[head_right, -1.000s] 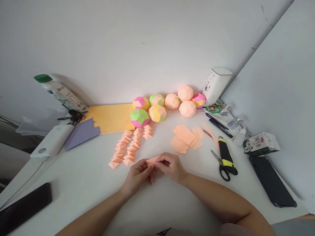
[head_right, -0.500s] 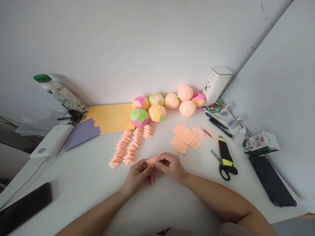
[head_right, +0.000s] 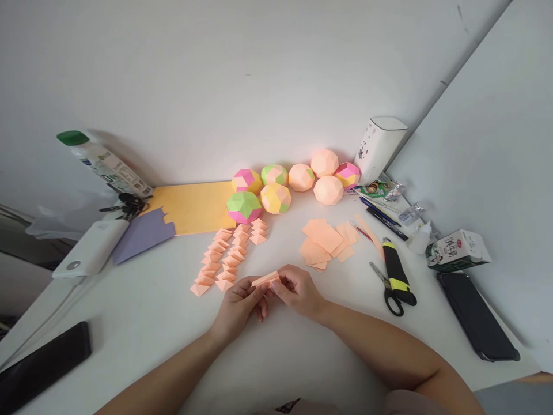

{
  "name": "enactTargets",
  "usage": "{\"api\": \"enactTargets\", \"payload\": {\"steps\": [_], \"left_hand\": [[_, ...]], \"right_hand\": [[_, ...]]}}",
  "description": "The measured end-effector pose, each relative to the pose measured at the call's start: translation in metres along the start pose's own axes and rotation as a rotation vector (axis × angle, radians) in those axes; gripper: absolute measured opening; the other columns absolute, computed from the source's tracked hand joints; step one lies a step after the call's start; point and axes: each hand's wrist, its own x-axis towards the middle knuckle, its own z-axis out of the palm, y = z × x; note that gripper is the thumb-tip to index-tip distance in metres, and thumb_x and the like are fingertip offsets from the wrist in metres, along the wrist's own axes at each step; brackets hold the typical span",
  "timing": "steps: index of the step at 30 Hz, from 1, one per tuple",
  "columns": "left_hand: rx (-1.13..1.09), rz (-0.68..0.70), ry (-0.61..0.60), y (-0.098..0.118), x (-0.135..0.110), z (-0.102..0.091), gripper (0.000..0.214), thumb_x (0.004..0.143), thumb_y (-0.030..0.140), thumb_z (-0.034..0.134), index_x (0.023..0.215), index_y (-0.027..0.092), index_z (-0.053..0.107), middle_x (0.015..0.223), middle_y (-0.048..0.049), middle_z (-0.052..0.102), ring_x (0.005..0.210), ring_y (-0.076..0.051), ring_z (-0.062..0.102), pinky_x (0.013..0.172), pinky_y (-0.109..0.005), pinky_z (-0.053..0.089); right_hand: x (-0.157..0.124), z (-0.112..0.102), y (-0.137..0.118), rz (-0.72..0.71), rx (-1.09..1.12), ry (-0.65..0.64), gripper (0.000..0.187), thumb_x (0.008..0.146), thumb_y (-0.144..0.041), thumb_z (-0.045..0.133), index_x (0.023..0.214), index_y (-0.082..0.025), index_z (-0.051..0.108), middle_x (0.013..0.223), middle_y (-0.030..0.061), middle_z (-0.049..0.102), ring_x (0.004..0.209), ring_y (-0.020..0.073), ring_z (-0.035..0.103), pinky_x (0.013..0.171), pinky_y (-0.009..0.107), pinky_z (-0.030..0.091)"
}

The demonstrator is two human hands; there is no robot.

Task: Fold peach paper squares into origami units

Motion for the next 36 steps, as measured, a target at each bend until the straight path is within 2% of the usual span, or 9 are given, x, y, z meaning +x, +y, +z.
{"api": "enactTargets", "payload": {"steps": [6, 15, 27, 32, 36], "left_hand": [[0.0, -0.016, 0.009, -0.0008, 0.0004, 0.0003, 0.033, 0.072, 0.042, 0.067, 0.086, 0.014, 0.057, 0.068, -0.0004, 0.065, 0.041, -0.009, 0.055, 0.038, -0.022, 0.044], [0.024, -0.011, -0.002, -0.0015, -0.0002, -0.0001, 0.033, 0.073, 0.044, 0.066, 0.084, 0.014, 0.057, 0.07, -0.0014, 0.065, 0.042, -0.009, 0.056, 0.038, -0.021, 0.044], [0.046, -0.007, -0.025, -0.0012, 0.0001, -0.0012, 0.031, 0.074, 0.043, 0.065, 0.082, 0.014, 0.058, 0.075, -0.0026, 0.068, 0.042, -0.009, 0.057, 0.039, -0.022, 0.045], [0.126, -0.056, -0.067, 0.0009, -0.0015, -0.0011, 0.033, 0.078, 0.047, 0.06, 0.075, 0.014, 0.055, 0.056, 0.0007, 0.063, 0.034, -0.009, 0.053, 0.034, -0.02, 0.041], [0.177, -0.07, -0.071, 0.0014, -0.003, -0.0006, 0.035, 0.079, 0.048, 0.058, 0.069, 0.016, 0.051, 0.052, 0.0013, 0.062, 0.032, -0.009, 0.052, 0.033, -0.018, 0.039]], "right_hand": [[0.0008, -0.0014, -0.0015, 0.099, 0.119, -0.038, 0.023, 0.086, -0.034, 0.053, 0.073, -0.015, 0.058, 0.065, -0.0002, 0.054, 0.052, 0.0092, 0.045, 0.047, 0.022, 0.038], [0.0008, -0.0019, -0.0087, 0.139, 0.152, -0.005, 0.028, 0.083, -0.038, 0.057, 0.066, -0.016, 0.056, 0.062, -0.0008, 0.055, 0.049, 0.0095, 0.048, 0.046, 0.022, 0.042], [-0.0004, -0.0021, -0.0037, 0.141, 0.147, 0.013, 0.025, 0.082, -0.036, 0.058, 0.068, -0.015, 0.059, 0.061, -0.0008, 0.054, 0.048, 0.0094, 0.049, 0.044, 0.022, 0.041], [-0.0006, -0.0036, -0.0018, 0.153, 0.143, 0.001, 0.024, 0.083, -0.035, 0.057, 0.069, -0.015, 0.059, 0.056, -0.0024, 0.051, 0.046, 0.0094, 0.048, 0.043, 0.022, 0.038], [-0.0005, -0.0047, -0.003, 0.156, 0.147, -0.006, 0.025, 0.082, -0.035, 0.058, 0.067, -0.015, 0.058, 0.053, -0.0034, 0.049, 0.045, 0.0092, 0.048, 0.043, 0.021, 0.037]]}}
